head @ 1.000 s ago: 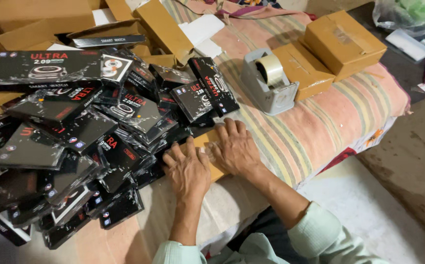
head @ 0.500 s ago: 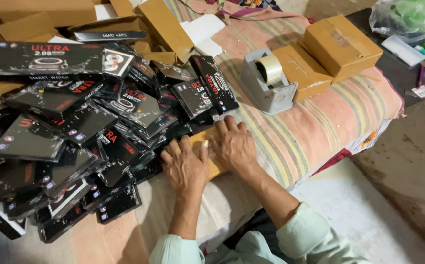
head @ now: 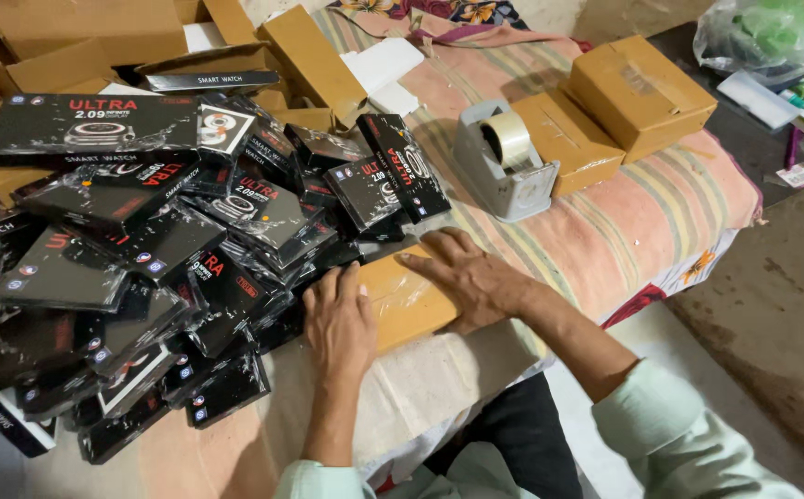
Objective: The person packs smart watch boxes into small cardboard boxes, seals them with packing tape, and stacks the finished packages. The person uses a tape dispenser to apply tape to the box flaps and places the sealed boxes on a growing stack.
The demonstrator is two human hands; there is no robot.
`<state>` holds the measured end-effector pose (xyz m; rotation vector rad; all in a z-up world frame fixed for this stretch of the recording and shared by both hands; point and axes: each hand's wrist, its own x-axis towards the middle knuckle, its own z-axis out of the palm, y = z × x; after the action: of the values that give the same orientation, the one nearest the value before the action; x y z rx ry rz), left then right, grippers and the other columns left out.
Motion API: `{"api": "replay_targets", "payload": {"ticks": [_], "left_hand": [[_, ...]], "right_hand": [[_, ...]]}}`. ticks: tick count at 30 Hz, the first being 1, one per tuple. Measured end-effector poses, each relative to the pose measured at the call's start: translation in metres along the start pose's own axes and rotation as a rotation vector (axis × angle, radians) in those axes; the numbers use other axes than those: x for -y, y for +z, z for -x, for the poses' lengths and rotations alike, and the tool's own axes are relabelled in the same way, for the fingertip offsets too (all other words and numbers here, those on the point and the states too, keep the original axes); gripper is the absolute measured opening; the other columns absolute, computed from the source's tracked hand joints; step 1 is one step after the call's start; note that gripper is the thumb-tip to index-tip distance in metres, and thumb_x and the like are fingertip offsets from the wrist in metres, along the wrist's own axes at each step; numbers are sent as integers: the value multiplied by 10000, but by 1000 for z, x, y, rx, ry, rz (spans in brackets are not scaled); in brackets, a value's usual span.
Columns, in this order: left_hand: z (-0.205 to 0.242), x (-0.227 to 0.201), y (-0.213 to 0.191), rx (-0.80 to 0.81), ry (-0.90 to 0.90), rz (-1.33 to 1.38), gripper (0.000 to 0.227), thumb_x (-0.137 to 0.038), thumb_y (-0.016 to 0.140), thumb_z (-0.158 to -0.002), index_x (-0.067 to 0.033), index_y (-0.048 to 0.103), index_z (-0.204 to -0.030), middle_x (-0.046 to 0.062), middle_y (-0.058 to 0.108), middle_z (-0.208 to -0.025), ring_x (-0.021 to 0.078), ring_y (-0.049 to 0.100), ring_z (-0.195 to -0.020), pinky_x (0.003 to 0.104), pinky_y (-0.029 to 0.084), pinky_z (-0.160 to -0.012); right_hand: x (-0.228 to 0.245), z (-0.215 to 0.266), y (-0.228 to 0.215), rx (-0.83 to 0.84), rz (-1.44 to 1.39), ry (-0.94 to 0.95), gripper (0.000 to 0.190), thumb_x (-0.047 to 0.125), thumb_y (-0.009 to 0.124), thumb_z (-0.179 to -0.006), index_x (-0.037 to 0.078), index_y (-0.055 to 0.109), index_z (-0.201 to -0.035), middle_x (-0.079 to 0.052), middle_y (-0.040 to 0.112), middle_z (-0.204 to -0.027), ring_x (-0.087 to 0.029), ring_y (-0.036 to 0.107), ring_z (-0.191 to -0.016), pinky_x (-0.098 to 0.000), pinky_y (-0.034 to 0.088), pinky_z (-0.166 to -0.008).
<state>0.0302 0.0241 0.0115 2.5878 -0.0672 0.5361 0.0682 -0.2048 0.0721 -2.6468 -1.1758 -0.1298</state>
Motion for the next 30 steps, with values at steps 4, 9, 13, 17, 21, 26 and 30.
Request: {"api": "replay_targets", "payload": {"ticks": [4, 9, 13, 17, 21, 26, 30], "left_hand": [[25, 24, -5, -175, 85, 531, 435, -249, 463, -1066, -60, 550, -1448, 185, 577, -1450, 385, 561, -1324, 459, 451, -1101], [50, 31, -4, -212, 17, 680, 518, -350, 435, -1056, -7, 546, -1428, 201, 595, -1379, 345, 603, -1245, 436, 476, -1024], [38, 28, 0, -6, 3, 420, 452, -390, 574, -949, -45, 653, -1230, 128, 646, -1220, 269, 671, -1045, 391, 537, -907], [38, 22, -6, -76, 185, 282, 302, -335, 685, -916, -50, 725, -1007, 91, 688, -1079, 292, 657, -1025, 417, 508, -894], [39, 17, -11, -134, 201, 317, 254, -297, 724, -889, -50, 731, -948, 87, 689, -1044, 309, 656, -1008, 423, 506, -877], [36, 16, -12, -167, 231, 319, 275, -298, 736, -884, -34, 717, -958, 105, 680, -1055, 321, 644, -1017, 432, 505, -885], [39, 14, -13, -157, 193, 300, 279, -305, 747, -873, -39, 719, -953, 105, 681, -1037, 320, 641, -1001, 439, 503, -876]], "right_hand": [[11, 24, -8, 8, -62, 47, 1098, 531, 886, -607, 166, 414, -1529, -328, 409, -1432, -510, 369, -1328, -607, 342, -1103], [12, 86, -13, -258, -169, 221, 1107, 393, 884, -480, 136, 473, -1475, -335, 400, -1428, -503, 345, -1357, -580, 330, -1108], [-26, 124, -33, -625, -41, 336, 1114, 321, 914, -546, 115, 427, -1526, -274, 384, -1510, -467, 366, -1396, -569, 325, -1166], [-98, 114, -57, -819, 110, 771, 1070, 385, 886, -685, 175, 438, -1634, -246, 434, -1406, -453, 413, -1323, -565, 358, -1163], [-168, 66, -68, -793, -20, 1113, 1055, 500, 872, -642, 228, 483, -1584, -293, 365, -1365, -527, 326, -1262, -615, 345, -1053], [-205, 25, -51, -701, 29, 1338, 904, 531, 862, -639, 215, 589, -1441, -316, 338, -1395, -563, 292, -1305, -684, 339, -1034], [-210, 27, -35, -877, 307, 1054, 843, 596, 867, -743, 100, 618, -1378, -353, 310, -1450, -578, 266, -1327, -718, 325, -941]]}}
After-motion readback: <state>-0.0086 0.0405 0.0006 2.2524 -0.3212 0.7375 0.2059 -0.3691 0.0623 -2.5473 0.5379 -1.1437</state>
